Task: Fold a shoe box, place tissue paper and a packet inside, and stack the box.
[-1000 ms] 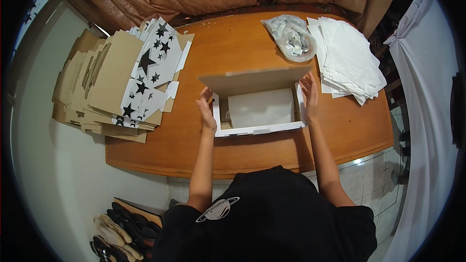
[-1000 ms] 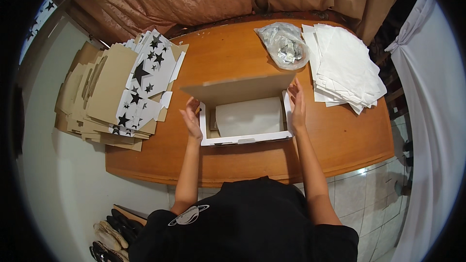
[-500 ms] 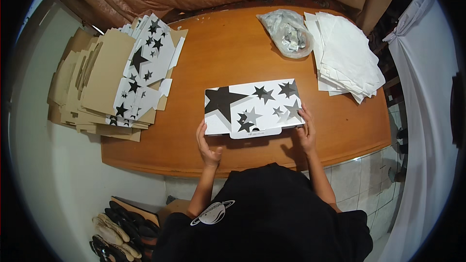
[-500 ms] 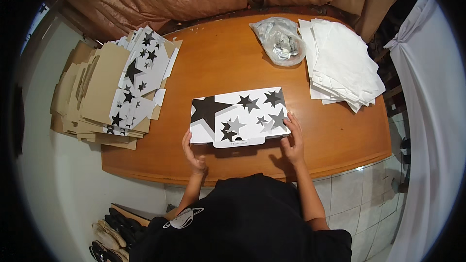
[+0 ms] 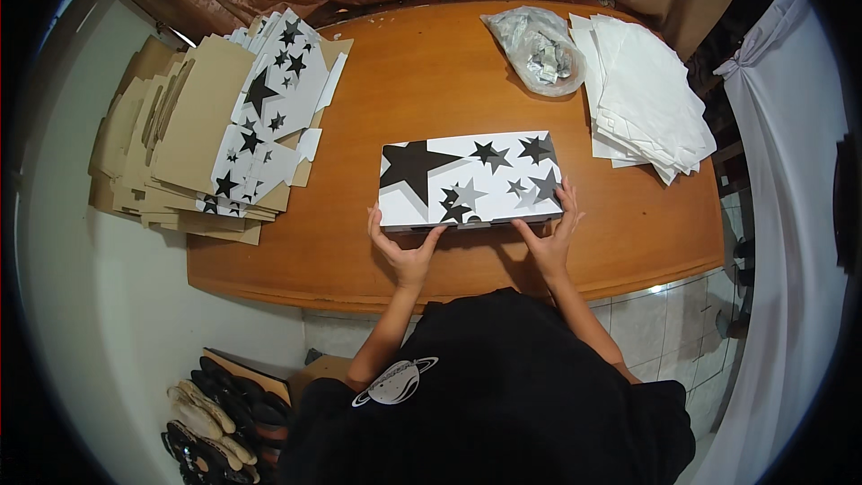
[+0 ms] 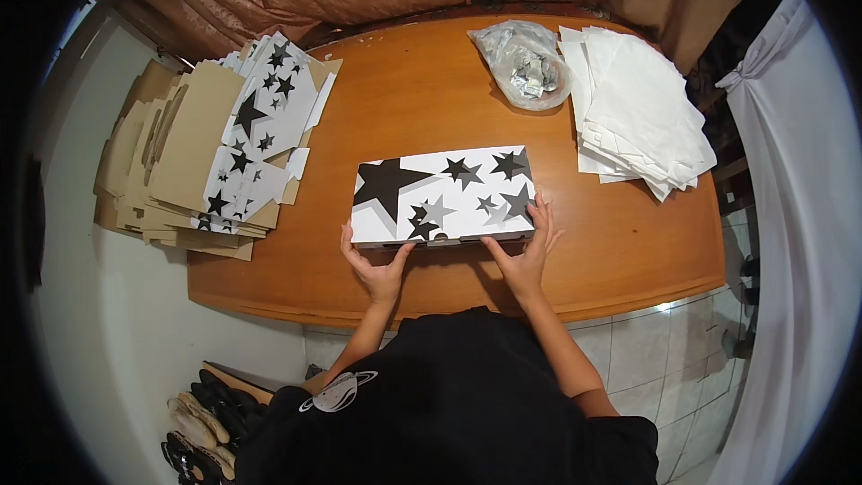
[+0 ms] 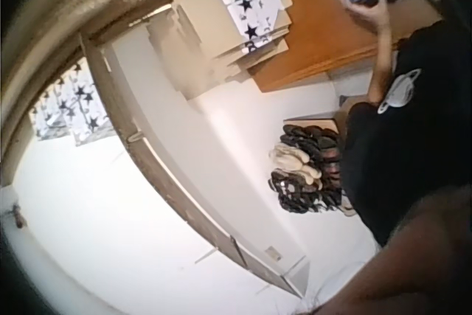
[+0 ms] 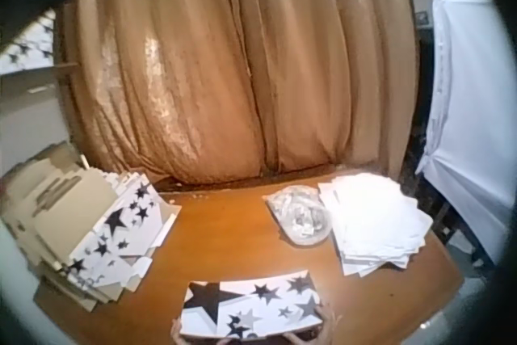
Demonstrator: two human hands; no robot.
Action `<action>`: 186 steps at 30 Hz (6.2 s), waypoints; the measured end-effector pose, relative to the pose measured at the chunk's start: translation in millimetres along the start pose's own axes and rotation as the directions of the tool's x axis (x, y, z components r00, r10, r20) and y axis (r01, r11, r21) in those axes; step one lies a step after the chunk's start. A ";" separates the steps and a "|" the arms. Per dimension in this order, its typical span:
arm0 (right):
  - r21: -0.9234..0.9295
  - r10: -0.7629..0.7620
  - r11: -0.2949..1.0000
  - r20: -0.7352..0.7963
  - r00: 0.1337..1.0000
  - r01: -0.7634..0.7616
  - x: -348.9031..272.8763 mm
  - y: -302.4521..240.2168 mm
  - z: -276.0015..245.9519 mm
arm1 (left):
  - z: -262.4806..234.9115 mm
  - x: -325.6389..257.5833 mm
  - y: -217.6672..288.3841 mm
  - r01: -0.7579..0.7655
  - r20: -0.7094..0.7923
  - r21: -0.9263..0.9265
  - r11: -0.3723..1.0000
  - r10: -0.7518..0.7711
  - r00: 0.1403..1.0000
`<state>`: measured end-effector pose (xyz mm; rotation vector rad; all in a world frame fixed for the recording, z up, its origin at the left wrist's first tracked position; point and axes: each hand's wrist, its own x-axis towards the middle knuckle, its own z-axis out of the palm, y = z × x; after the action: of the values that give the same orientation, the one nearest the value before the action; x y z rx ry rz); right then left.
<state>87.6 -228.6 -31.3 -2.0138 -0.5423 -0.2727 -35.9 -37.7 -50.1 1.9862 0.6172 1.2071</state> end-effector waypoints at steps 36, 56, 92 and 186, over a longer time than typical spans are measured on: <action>-0.250 0.075 0.967 0.108 0.991 -0.046 -2.2 -15.1 -16.0 | -13.2 3.3 18.7 -0.080 0.001 0.273 0.959 0.083 0.997; -0.249 -0.415 0.841 0.271 0.869 0.480 -9.3 -34.2 31.8 | -1.8 -1.2 10.1 -0.452 0.358 0.254 0.855 0.351 0.865; -0.229 -0.506 0.824 0.116 0.855 0.519 -7.3 -8.7 51.0 | -9.9 32.1 7.4 -0.471 0.592 -0.046 0.881 0.404 0.697; -0.152 -0.741 0.303 -0.658 0.133 0.941 193.7 -449.1 149.5 | -360.7 329.8 148.0 -0.732 0.340 0.681 -0.009 0.889 0.305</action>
<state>34.4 135.7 323.7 -0.9011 -1.1923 -1.4635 -206.3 221.9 355.3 3.2307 -0.2298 2.1270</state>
